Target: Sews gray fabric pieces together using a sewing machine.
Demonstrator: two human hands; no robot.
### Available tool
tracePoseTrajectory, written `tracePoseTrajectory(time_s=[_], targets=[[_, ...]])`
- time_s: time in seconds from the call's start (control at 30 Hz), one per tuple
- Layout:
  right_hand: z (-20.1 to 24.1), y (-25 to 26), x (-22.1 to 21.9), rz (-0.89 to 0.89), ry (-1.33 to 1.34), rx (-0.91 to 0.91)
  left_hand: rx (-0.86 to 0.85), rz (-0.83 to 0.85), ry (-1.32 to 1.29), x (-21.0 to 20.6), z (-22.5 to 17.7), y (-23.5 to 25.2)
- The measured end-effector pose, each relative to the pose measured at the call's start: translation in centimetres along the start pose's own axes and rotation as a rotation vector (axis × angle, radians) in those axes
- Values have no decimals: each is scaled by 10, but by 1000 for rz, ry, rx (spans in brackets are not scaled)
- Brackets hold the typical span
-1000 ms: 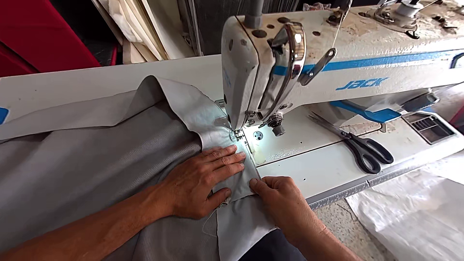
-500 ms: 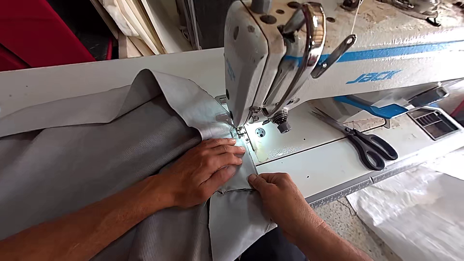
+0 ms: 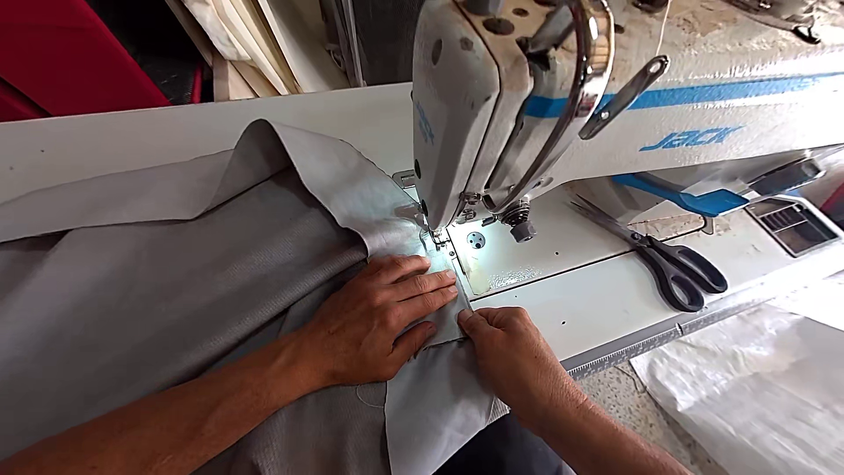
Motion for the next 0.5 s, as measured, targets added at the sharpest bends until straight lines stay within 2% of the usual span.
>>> tracePoseTrajectory(time_s=[0.5], targets=[[9, 7, 0, 33, -43, -26, -17, 6, 12, 0, 6, 4]])
Point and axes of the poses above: each hand's wrist, its own y-axis towards the middle knuckle, its own x-axis out of the back of the hand, z = x × y, the point moved 8 cm from there along y, towards the middle knuckle, and after that the axes turned 5 degrees about -z, right-handed, at the moved point
